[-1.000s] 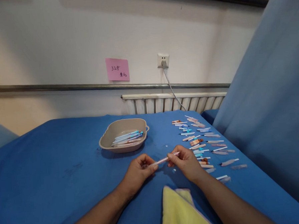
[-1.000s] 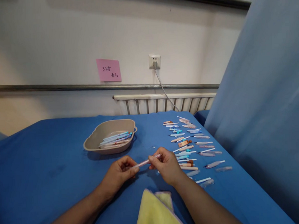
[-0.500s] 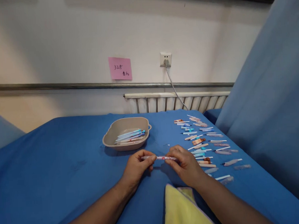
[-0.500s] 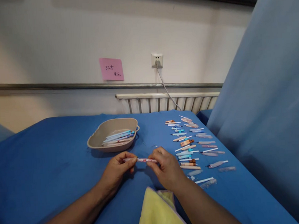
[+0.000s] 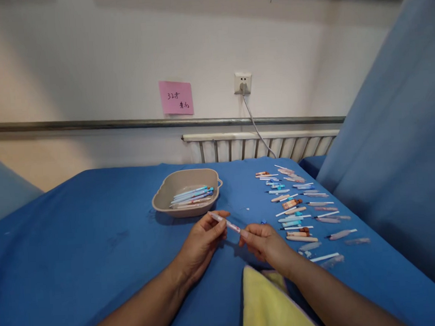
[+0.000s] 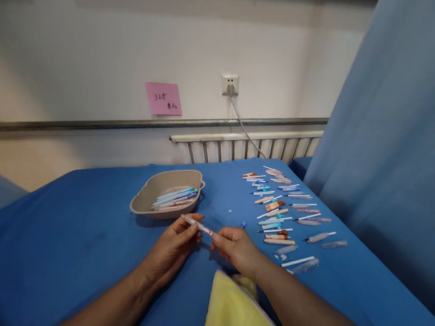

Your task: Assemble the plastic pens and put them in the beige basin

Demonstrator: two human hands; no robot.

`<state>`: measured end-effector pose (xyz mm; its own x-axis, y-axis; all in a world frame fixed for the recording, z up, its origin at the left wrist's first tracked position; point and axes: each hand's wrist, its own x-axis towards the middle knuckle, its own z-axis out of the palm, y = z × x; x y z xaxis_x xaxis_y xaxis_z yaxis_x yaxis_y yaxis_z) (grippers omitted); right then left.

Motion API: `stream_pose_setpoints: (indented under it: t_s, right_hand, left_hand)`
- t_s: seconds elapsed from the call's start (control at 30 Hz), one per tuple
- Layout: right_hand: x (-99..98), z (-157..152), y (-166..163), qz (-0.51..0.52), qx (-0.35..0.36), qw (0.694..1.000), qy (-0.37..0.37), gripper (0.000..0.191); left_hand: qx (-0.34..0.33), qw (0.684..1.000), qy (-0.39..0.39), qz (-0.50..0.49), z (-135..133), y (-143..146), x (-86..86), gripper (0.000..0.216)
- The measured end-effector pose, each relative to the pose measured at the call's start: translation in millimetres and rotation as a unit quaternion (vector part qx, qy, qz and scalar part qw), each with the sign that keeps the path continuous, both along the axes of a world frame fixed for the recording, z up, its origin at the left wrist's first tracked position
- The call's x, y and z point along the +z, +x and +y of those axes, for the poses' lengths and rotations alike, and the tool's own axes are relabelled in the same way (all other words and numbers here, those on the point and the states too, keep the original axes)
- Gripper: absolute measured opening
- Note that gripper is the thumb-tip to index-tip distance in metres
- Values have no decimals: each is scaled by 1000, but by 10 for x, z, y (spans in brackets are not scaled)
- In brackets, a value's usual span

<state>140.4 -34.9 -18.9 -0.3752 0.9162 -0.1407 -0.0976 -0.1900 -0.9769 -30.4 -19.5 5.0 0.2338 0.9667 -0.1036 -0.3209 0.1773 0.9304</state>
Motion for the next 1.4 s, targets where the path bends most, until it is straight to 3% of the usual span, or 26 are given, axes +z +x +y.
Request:
stream_pose_setpoints:
  t_s: [0.17,0.33,0.43,0.67,0.87,1.0,1.1,1.2,1.3,1.4]
  right_hand:
    - [-53,5,-2,-58,-51,993,84,48]
    - [10,14,30,-46,-9,999,-5,48]
    - [11,43,73,-70,-7,997,13,48]
    - [-100,65,122,-159,-16,981,113,40]
    - [-36,55,157,-207,-16,970,130,34]
    - [7,45,169,-223,-11,963,149,32]
    - [10,45,178,-254,-20,953,165,31]
    - [-1,55,191,-277,-27,945,173,31]
    - [0,64,199,-289,-26,941,177,30]
    - [13,59,200,-300,-25,936,184,30]
  left_hand:
    - [37,999,-9,31,40,16,-56,27]
    - [25,999,-25,-10,47,-20,-4,35]
    - [-6,999,-41,-35,21,-18,47,42]
    - [35,993,-42,101,84,-10,-61,34]
    - [-51,996,-60,-36,60,-59,48,59]
    - [-37,993,-68,89,105,-62,-21,26]
    - [-41,985,-37,161,132,-76,-88,29]
    - [-67,992,-17,101,105,-95,-54,21]
    - [-77,995,-17,64,80,-91,-8,40]
    - [-33,987,-24,158,109,-70,-48,34]
